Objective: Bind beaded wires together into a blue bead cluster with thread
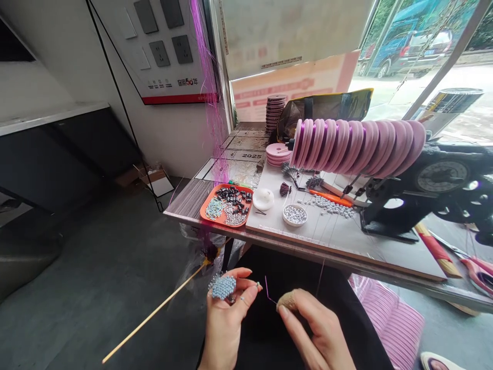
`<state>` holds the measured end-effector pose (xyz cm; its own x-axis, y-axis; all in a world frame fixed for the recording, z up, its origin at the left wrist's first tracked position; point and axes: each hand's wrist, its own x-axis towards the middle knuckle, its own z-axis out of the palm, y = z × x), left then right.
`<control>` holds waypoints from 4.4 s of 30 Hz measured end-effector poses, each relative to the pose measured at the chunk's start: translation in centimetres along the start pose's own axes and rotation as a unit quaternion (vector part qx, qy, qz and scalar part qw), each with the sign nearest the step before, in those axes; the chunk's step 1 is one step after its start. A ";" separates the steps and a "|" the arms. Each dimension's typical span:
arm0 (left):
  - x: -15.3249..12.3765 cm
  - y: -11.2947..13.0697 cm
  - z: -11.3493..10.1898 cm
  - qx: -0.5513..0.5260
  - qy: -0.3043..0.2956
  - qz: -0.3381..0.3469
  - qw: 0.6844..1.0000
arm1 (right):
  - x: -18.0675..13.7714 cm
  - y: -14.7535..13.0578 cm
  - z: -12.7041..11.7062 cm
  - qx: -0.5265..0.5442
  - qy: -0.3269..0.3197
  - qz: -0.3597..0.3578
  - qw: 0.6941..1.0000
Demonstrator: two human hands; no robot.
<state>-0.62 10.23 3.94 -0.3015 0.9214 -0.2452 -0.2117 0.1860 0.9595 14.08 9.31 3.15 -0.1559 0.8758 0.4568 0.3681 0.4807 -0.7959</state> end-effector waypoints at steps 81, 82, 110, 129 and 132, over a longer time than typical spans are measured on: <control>-0.3 -0.4 0.4 0.039 0.003 0.018 0.999 | -0.9 0.6 1.1 -0.010 -0.005 -0.016 1.000; -0.3 -0.3 0.4 0.037 0.004 0.018 0.999 | -0.9 0.5 1.1 -0.009 -0.005 -0.018 1.000; 0.0 -0.2 0.4 -0.019 0.010 -0.019 1.000 | -0.4 -0.1 0.7 0.055 -0.055 0.070 0.995; 0.0 -0.5 0.0 0.079 -0.003 0.047 0.996 | 1.2 -1.0 1.6 0.005 -0.133 0.208 0.969; 0.0 -0.6 0.0 0.084 -0.007 0.056 0.995 | 1.2 -1.0 1.7 0.002 -0.136 0.218 0.966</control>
<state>-0.52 10.11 3.41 -0.3009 0.9440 -0.1353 -0.0191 0.1359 0.9905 11.98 9.95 3.88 -0.2211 0.9743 -0.0435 0.4500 0.0623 -0.8909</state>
